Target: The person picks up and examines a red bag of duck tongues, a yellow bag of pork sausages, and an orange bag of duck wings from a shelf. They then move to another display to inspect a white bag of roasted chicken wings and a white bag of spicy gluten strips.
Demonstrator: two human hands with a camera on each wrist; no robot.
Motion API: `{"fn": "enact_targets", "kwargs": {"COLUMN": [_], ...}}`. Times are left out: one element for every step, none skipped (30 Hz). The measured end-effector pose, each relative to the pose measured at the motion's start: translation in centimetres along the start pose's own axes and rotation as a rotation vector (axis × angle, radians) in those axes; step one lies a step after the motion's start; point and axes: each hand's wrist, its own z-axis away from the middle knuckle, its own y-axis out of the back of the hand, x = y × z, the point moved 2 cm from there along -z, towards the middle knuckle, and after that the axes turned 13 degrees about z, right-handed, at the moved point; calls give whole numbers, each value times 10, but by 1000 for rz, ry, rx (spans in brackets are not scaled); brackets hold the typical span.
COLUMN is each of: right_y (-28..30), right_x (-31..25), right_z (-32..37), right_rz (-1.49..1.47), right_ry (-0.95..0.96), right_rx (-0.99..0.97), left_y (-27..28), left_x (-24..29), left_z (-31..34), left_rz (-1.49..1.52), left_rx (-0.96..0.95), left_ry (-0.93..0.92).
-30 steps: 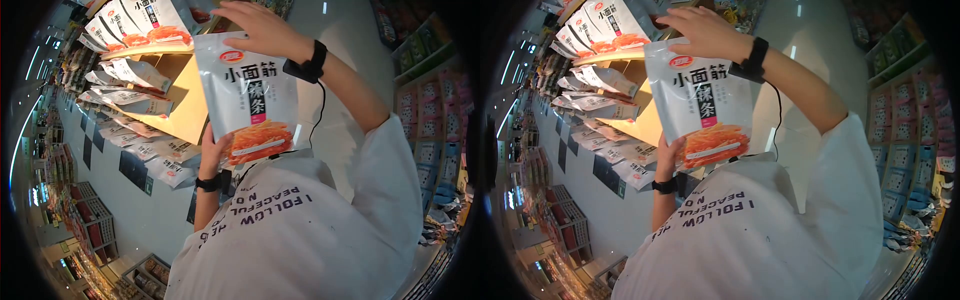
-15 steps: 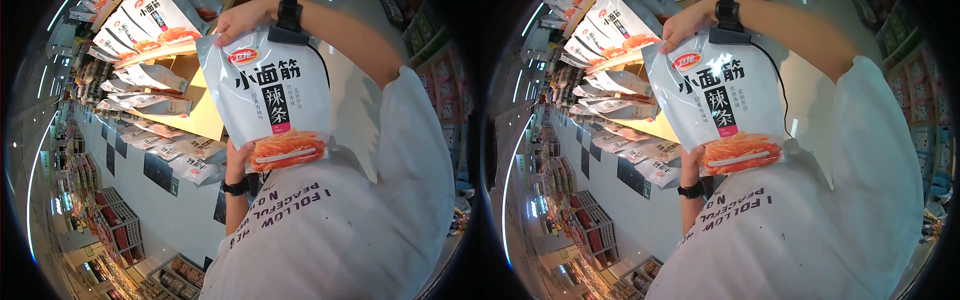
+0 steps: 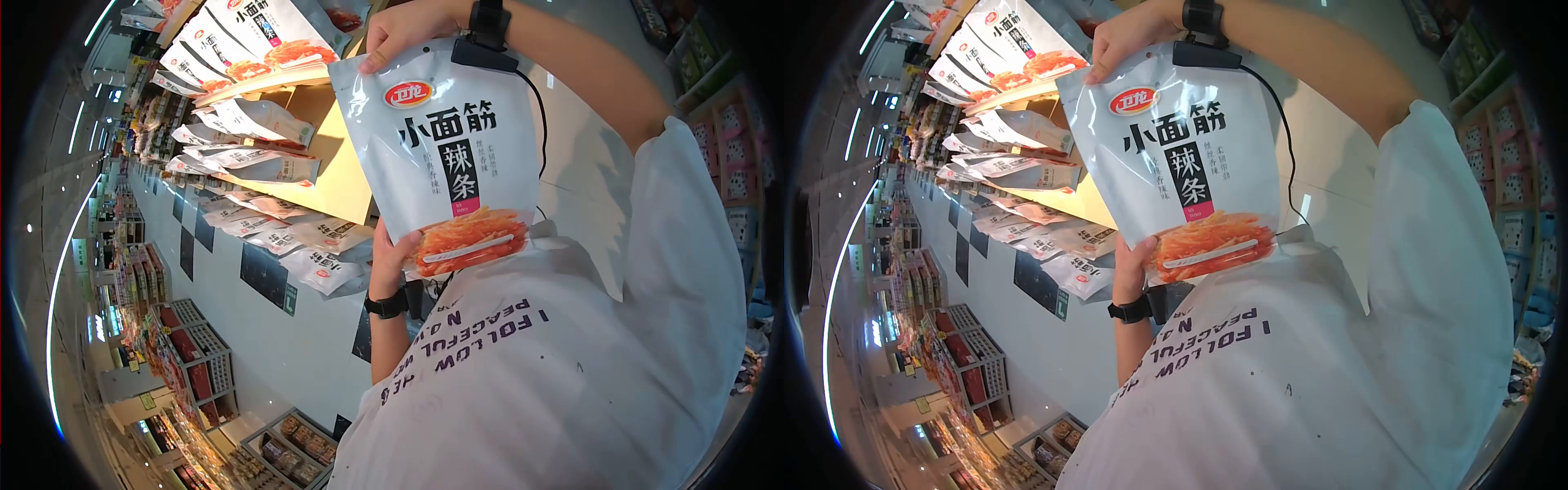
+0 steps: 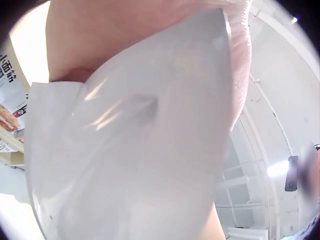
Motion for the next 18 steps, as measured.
{"fn": "enact_targets", "kwargs": {"right_y": [2,1,1,-3,-9,-11,-12,-14,-19,-25,-34,-49,-59,-72,-86,-102,-111,-114], "right_x": [5,1,-2,-3,2,9,17,27,39,52,69,95,103,109,114,118,106,89], "right_z": [2,8,16,23,29,37,44,51,56,66,73,74,79,85,87,87,89,94], "right_rz": [195,189,310,429,419,432,445,464,465,454,439,204,201,-90,-379,-436,-448,-473], "right_ry": [5,-1,-67,-133,-138,-125,-109,-145,-148,-205,-262,-344,-348,-396,-440,-508,-509,-492], "right_rx": [17,14,99,179,166,279,392,429,414,560,703,774,755,660,557,629,615,543], "left_y": [-3,-4,-3,-2,-1,2,6,10,10,5,2,2,3,2,2,3,4,6], "left_x": [-2,-4,-7,-11,-15,-16,-16,-18,-16,-13,-13,-16,-17,-18,-20,-21,-21,-20], "left_z": [1,1,1,3,6,8,8,8,10,11,14,15,15,17,18,18,17,17], "left_rz": [3,7,58,110,119,115,111,93,106,136,166,208,228,235,238,240,235,228], "left_rx": [51,51,81,116,123,137,154,162,168,180,196,224,220,227,235,250,229,207], "left_ry": [4,11,15,21,34,28,19,-6,-1,-5,-6,-1,1,4,7,14,35,54]}}
